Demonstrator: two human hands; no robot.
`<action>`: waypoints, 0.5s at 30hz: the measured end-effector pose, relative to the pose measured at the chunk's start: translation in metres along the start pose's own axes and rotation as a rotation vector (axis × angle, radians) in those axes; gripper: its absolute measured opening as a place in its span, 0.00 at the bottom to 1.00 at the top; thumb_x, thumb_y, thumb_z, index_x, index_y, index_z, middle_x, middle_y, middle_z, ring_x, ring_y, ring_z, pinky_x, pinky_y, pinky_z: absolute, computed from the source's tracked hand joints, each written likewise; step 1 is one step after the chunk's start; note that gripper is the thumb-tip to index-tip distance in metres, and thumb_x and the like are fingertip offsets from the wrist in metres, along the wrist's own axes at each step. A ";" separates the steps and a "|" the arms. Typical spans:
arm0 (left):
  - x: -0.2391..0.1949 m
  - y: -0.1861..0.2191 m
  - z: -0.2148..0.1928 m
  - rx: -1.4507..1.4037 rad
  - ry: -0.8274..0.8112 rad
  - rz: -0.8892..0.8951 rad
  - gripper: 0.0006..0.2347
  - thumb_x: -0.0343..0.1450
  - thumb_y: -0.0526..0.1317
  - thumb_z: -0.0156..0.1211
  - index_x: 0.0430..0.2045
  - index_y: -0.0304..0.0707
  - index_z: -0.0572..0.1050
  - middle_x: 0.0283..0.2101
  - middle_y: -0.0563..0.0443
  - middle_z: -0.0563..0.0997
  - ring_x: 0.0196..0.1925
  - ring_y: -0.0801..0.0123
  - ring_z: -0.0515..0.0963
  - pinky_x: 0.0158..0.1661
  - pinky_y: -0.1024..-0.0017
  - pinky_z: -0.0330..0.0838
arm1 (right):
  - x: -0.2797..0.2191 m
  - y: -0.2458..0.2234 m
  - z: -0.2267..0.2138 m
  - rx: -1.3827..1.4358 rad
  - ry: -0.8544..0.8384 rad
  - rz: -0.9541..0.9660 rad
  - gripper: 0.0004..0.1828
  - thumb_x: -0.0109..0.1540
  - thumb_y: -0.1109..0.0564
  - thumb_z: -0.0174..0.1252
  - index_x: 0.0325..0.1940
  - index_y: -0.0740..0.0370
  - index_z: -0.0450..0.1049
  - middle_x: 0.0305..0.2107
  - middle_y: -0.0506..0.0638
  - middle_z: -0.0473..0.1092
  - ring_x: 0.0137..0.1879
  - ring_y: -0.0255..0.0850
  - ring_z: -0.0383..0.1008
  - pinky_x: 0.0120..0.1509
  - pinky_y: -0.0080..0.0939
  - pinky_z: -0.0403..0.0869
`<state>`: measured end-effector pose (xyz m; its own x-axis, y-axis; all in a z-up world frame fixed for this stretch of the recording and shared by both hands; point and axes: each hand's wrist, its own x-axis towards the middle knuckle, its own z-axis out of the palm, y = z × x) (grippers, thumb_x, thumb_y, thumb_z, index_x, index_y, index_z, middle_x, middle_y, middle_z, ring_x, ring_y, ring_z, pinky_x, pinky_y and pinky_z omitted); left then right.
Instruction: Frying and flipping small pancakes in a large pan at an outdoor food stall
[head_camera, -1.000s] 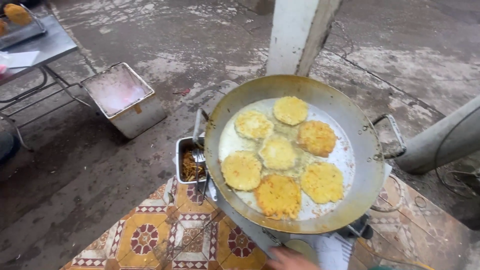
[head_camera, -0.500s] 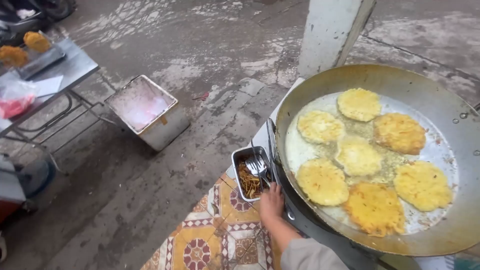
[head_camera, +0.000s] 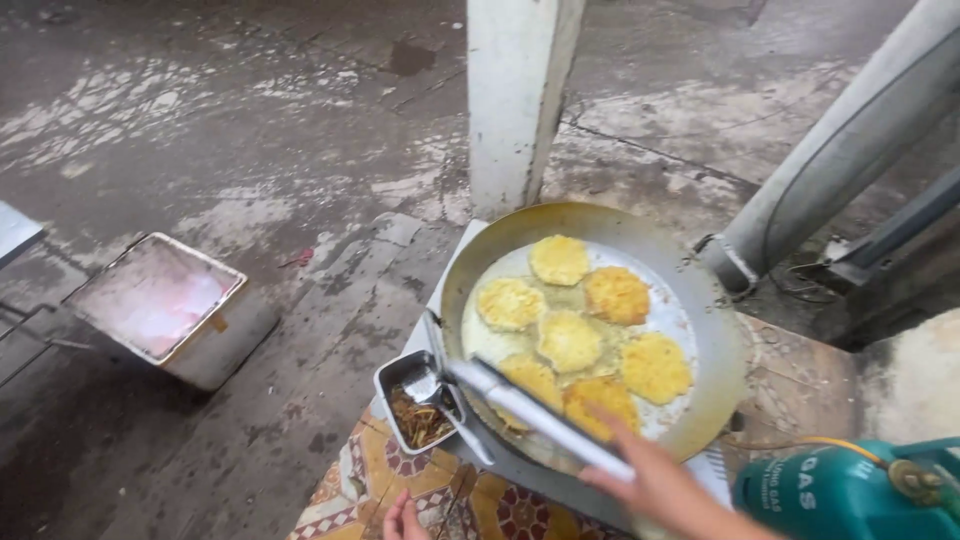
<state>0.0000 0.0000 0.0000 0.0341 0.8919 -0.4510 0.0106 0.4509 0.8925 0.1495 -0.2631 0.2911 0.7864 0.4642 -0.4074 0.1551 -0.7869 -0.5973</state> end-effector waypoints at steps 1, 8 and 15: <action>-0.022 0.027 0.012 -0.002 -0.012 -0.003 0.09 0.71 0.31 0.57 0.43 0.37 0.81 0.44 0.39 0.82 0.45 0.60 0.79 0.45 0.71 0.72 | 0.004 0.003 -0.023 -0.002 0.011 0.005 0.49 0.56 0.39 0.69 0.75 0.24 0.49 0.71 0.35 0.60 0.63 0.36 0.78 0.67 0.40 0.75; -0.075 0.075 0.053 0.180 -0.012 0.007 0.09 0.73 0.30 0.57 0.44 0.35 0.80 0.48 0.46 0.84 0.48 0.64 0.78 0.51 0.70 0.68 | 0.081 0.032 -0.101 -0.081 0.001 0.300 0.31 0.64 0.43 0.57 0.73 0.39 0.63 0.45 0.45 0.76 0.25 0.34 0.69 0.27 0.33 0.65; -0.048 0.061 0.034 0.185 -0.026 -0.019 0.13 0.71 0.32 0.58 0.50 0.34 0.79 0.53 0.41 0.81 0.50 0.61 0.79 0.54 0.70 0.68 | 0.157 0.033 -0.094 0.072 -0.128 0.321 0.36 0.65 0.47 0.60 0.75 0.50 0.58 0.38 0.53 0.77 0.22 0.33 0.65 0.24 0.28 0.67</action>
<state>0.0330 -0.0163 0.0761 0.0578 0.8812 -0.4692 0.1951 0.4510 0.8709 0.3347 -0.2540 0.2727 0.7063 0.2487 -0.6627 -0.1339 -0.8724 -0.4701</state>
